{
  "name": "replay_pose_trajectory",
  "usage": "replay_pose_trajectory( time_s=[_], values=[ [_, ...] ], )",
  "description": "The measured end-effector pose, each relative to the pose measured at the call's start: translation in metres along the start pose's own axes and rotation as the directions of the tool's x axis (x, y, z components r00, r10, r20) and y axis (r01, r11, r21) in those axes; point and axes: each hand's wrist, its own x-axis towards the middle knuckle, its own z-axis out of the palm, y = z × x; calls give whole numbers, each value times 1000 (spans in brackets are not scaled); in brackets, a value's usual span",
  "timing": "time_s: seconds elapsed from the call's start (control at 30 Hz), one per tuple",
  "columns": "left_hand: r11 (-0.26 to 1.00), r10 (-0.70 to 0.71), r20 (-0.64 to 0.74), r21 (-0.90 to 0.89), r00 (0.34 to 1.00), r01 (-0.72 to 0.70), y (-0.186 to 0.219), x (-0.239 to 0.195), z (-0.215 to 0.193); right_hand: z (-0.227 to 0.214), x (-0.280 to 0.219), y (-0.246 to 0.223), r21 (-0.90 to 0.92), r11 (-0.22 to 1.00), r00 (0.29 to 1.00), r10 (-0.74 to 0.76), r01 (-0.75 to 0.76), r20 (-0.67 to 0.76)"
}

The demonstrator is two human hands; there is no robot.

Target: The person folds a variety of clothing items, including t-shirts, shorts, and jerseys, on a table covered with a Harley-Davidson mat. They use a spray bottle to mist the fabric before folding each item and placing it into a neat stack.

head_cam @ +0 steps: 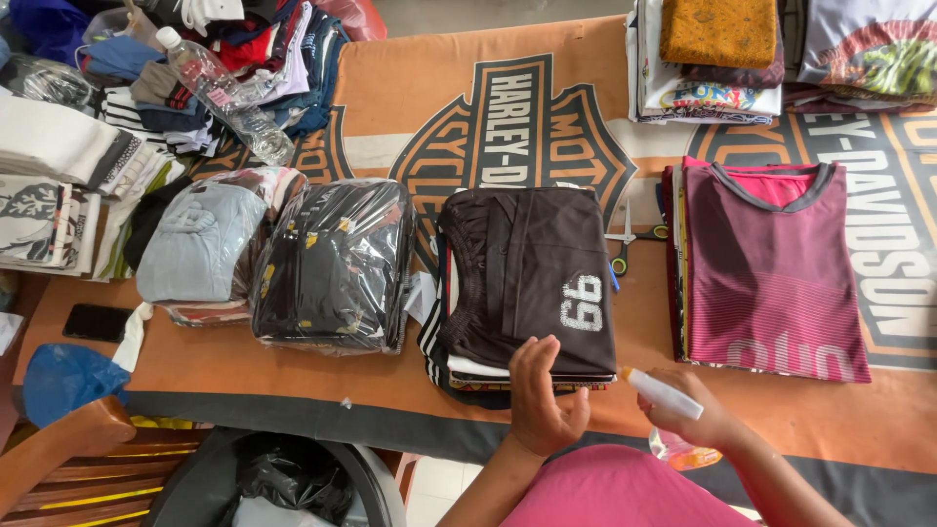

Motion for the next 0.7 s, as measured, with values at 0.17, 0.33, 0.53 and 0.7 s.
replay_pose_trajectory(
  time_s=[0.17,0.33,0.53,0.7],
  values=[
    [998,51,10,-23,999,-51,6,-12,30,-9,2,-1,125,991,997,63,-56,-53],
    [999,42,14,4,999,-42,1,-24,55,-21,18,-9,280,948,946,220,-150,-238],
    [1000,12,-3,18,1000,-12,-3,-29,51,-17,28,-36,346,936,997,72,-60,-21],
    [991,-21,-57,133,998,28,-17,-29,36,-20,14,-30,189,980,998,60,-64,27]
  ],
)
